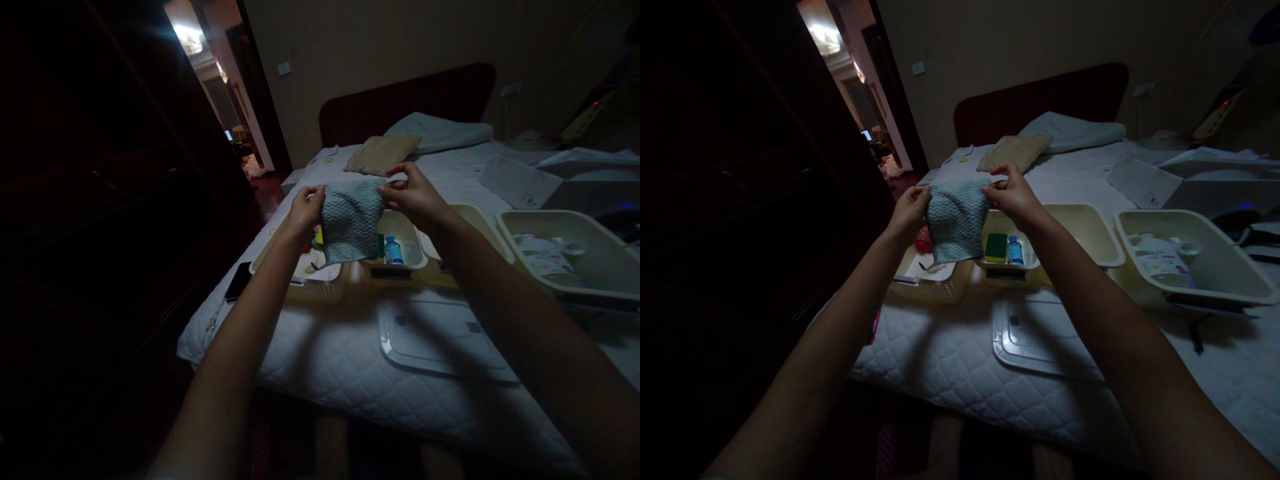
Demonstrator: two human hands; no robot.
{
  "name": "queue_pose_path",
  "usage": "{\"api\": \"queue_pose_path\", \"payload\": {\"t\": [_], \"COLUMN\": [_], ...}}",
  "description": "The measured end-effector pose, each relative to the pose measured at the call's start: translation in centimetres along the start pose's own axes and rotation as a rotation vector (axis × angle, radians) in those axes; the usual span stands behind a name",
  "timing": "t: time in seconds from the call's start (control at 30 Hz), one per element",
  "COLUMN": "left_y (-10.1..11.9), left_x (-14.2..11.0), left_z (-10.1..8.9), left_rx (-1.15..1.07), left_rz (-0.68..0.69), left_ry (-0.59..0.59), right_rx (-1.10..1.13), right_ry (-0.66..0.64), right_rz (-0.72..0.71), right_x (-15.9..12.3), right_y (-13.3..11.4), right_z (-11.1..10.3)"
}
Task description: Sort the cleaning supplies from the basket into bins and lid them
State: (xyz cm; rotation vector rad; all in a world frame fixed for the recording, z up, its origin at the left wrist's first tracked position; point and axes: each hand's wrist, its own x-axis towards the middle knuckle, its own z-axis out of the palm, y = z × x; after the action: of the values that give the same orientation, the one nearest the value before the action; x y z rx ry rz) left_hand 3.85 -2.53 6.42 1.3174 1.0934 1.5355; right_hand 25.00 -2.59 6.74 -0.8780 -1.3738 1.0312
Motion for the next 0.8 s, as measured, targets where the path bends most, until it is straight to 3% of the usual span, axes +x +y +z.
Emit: {"api": "queue_pose_path", "payload": {"t": [0.13,0.33,0.47,0.67,0.8], "left_y": [0.4,0.0,0.5,1.1,0.9], "left_x": [-0.9,-0.4,-0.1,0.2,0.2], "left_z": [-0.4,-0.5,-0.1,-0.3,-0.3], "left_rx": [-0.111,-0.022,0.062,0.163,0.136], "left_rz": [-0.119,0.06,0.186,0.25,0.226], "left_ry": [-0.174,-0.055,-0.044,-0.059,-0.089], "right_rx": [-0.068,-0.28,-0.418,-0.52,-0.42], "right_ry": [0.01,0.017,0.042,0.089,0.068], "right_rz": [-0.072,-0.198,-0.272,-0.289,-0.256], "right_x": [-0.2,0.0,0.3,0.5,0.5], "right_y": [-0.4,0.0,0.3,-0.1,-0.3], "right_z": [-0.2,0.1,0.0,-0.4,-0.1]}}
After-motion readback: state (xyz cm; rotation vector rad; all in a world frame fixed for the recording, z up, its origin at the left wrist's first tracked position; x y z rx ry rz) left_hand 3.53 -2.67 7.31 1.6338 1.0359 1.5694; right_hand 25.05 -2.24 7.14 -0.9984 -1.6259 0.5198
